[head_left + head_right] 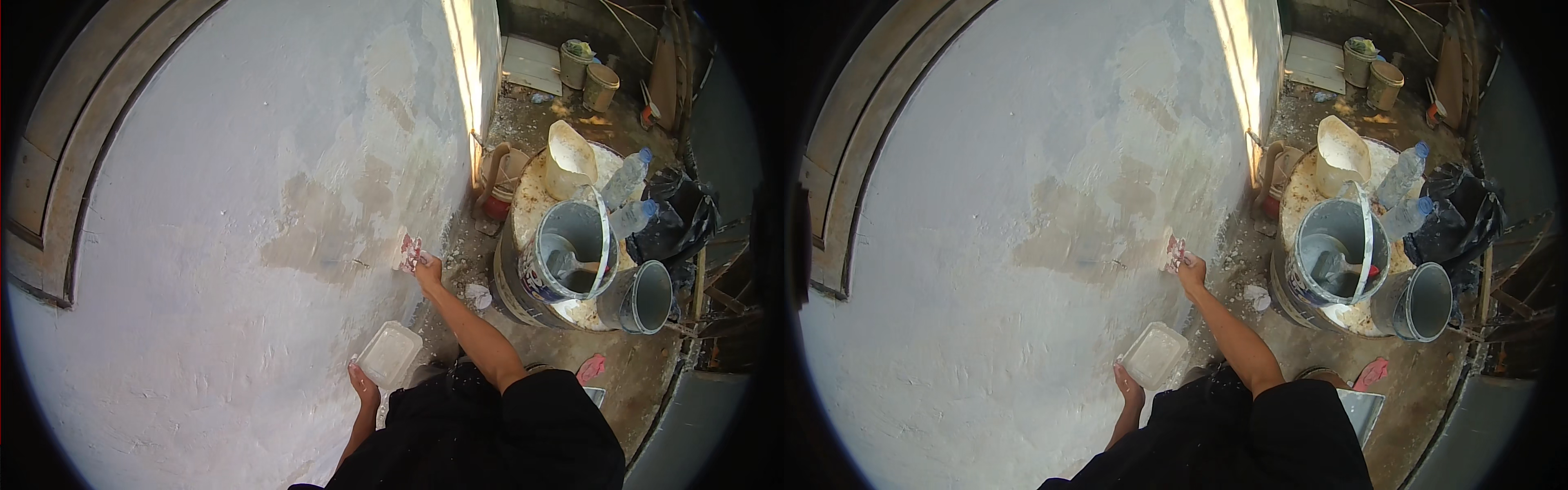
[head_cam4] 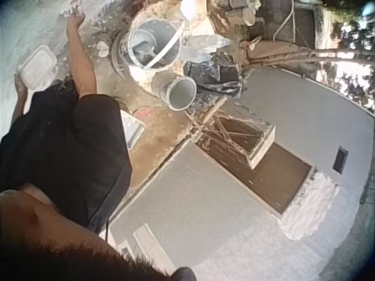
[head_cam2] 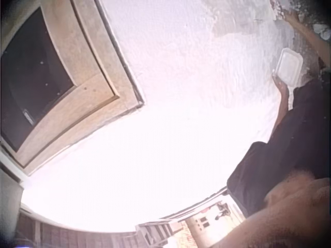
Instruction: The person applies wall putty from a plastic container onto an exterior wall, then smooths it with a putty knife.
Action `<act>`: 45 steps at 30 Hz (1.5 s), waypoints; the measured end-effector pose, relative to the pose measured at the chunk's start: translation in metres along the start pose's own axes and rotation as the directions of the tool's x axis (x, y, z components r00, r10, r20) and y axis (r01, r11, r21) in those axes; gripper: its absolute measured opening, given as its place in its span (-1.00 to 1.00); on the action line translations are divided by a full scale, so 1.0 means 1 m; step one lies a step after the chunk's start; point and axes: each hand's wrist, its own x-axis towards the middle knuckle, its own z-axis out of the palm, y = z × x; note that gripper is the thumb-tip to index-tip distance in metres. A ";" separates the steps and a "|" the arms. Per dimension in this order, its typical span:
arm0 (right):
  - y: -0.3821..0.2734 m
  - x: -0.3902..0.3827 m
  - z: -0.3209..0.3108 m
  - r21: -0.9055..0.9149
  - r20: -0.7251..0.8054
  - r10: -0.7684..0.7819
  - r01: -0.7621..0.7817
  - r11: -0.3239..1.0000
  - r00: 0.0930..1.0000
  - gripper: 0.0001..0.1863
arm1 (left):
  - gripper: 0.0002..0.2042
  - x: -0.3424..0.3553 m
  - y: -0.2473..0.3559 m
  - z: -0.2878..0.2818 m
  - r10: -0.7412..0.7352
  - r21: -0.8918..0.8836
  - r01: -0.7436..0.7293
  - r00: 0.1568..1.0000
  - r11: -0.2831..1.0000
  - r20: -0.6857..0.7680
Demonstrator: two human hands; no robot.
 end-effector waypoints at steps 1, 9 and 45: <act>-0.002 -0.006 0.006 -0.010 0.023 0.000 0.000 1.000 1.000 -0.77 | -0.59 0.000 -0.006 -0.004 -0.001 0.000 0.001 1.000 1.000 -0.013; -0.028 -0.024 0.021 -0.154 0.185 -0.099 0.128 0.980 0.978 -0.85 | -0.59 0.006 -0.027 0.006 -0.020 -0.131 0.033 0.995 0.991 0.097; -0.060 -0.036 0.035 -0.034 0.183 -0.048 0.055 0.998 0.982 -0.83 | -0.59 0.003 -0.029 -0.006 0.023 -0.100 -0.016 0.997 0.995 0.071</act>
